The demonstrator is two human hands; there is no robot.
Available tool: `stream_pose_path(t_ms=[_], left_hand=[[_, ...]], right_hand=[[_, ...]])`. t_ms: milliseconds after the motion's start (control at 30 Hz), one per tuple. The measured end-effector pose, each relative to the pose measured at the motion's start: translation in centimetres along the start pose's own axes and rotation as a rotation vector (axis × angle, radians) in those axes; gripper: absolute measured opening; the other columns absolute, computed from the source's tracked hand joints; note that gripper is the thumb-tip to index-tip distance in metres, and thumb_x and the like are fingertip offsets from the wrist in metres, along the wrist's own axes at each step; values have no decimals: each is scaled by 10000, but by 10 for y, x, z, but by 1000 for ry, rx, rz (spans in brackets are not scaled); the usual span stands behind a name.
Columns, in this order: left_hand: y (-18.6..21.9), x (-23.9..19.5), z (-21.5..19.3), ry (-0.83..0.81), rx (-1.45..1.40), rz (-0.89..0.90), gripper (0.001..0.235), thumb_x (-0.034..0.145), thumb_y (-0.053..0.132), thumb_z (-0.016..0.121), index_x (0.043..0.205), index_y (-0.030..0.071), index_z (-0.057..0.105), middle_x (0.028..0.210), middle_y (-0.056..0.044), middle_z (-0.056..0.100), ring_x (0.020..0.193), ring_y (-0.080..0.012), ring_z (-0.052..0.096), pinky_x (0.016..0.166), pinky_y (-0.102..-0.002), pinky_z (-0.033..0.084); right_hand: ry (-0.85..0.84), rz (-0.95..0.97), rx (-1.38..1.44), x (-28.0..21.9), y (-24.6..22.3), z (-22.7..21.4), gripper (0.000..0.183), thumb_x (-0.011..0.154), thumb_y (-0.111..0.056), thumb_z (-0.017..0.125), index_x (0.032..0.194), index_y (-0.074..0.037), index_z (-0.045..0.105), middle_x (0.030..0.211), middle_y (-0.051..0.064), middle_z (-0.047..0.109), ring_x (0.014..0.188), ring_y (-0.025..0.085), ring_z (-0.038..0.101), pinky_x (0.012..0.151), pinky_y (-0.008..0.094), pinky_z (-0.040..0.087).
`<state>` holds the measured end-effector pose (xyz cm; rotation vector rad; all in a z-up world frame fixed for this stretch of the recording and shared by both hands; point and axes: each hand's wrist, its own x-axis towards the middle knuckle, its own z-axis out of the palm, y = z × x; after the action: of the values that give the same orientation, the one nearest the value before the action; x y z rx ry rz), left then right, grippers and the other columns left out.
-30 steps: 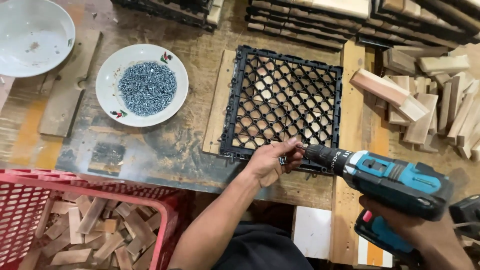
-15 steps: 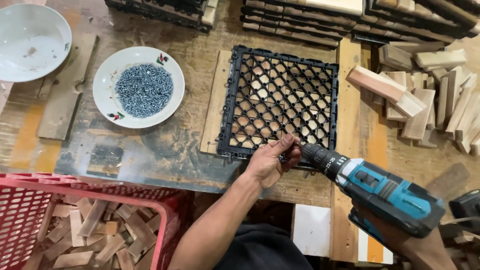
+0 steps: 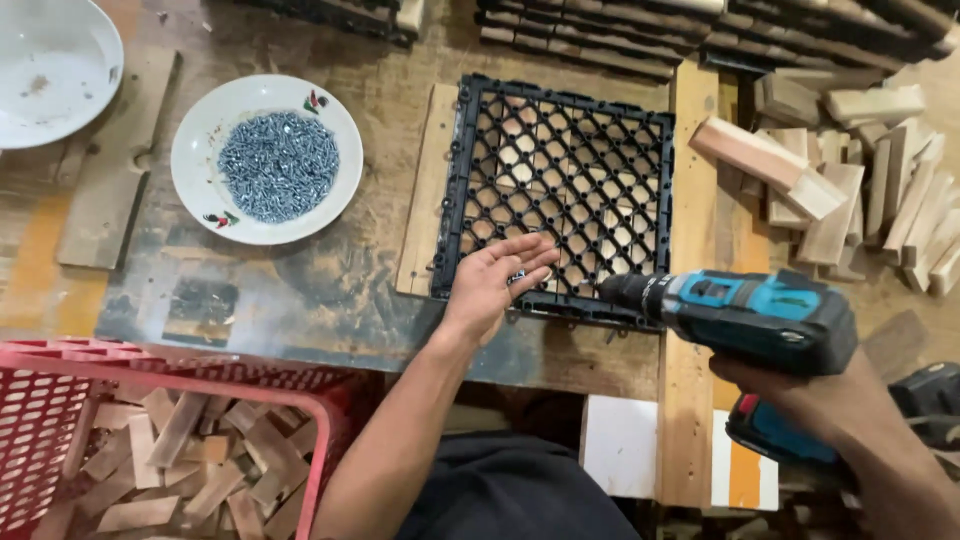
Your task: Assembling wooden floor tiles by fastening wooden slats onto a plastic grid base using screws and a power drill.
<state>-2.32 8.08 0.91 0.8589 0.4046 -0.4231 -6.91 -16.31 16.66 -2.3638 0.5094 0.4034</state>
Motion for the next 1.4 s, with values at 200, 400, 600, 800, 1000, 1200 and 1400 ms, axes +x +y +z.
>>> stream_pose_path(t_ms=[200, 400, 600, 800, 1000, 1200, 1400], left_hand=[[3, 12, -3, 84, -142, 22, 273, 1012, -62, 496, 1256, -109, 609, 1259, -289, 693, 1160, -332, 706, 1052, -389, 587], [-6, 22, -12, 50, -96, 47, 333, 1012, -4, 521, 1325, -100, 583, 1290, -284, 686, 1193, -330, 696, 1050, -374, 587], [0, 20, -2, 117, -76, 43, 318, 982, 50, 604, 1270, -80, 639, 1182, -255, 737, 1068, -300, 744, 940, -339, 637], [-6, 21, -10, 122, -105, 14, 314, 993, -43, 543, 1297, -96, 600, 1240, -274, 711, 1146, -319, 719, 1006, -358, 607], [-6, 21, -6, 144, -62, 78, 308, 910, 53, 708, 1183, -86, 681, 1030, -245, 765, 918, -290, 768, 859, -351, 658], [-14, 13, -8, 116, -108, 52, 327, 923, 147, 714, 1150, -89, 711, 984, -196, 763, 901, -251, 752, 852, -347, 659], [-23, 6, -2, 24, -246, -96, 336, 874, 209, 765, 1079, -54, 721, 982, -147, 759, 816, -174, 734, 752, -281, 656]], right_hand=[[-74, 245, -172, 13, -8, 4, 749, 742, -96, 839, 1439, -194, 582, 1324, 91, 722, 1189, 267, 681, 1062, 414, 514], [-212, 232, -427, 31, -33, 11, 685, 845, -78, 796, 1449, -241, 518, 1278, 108, 729, 1104, 267, 737, 986, 411, 614], [-292, 201, -529, 50, -48, 5, 481, 861, -107, 775, 1300, -204, 607, 1053, 136, 760, 836, 269, 704, 760, 397, 622], [-371, 122, -482, 63, -52, 8, 365, 825, 26, 764, 1149, -125, 691, 917, 116, 741, 758, 244, 664, 673, 368, 586], [-356, 7, -765, 47, -52, 17, 590, 918, -237, 671, 1427, -497, 524, 1097, 63, 765, 870, 217, 758, 777, 353, 670], [-80, 16, -160, 29, 50, 12, 606, 729, -80, 837, 1304, -172, 667, 1198, 82, 753, 1068, 236, 728, 1010, 394, 564], [76, -170, 192, 2, 71, 31, 496, 646, 31, 850, 1122, -13, 718, 1049, 165, 773, 882, 316, 750, 869, 440, 608]])
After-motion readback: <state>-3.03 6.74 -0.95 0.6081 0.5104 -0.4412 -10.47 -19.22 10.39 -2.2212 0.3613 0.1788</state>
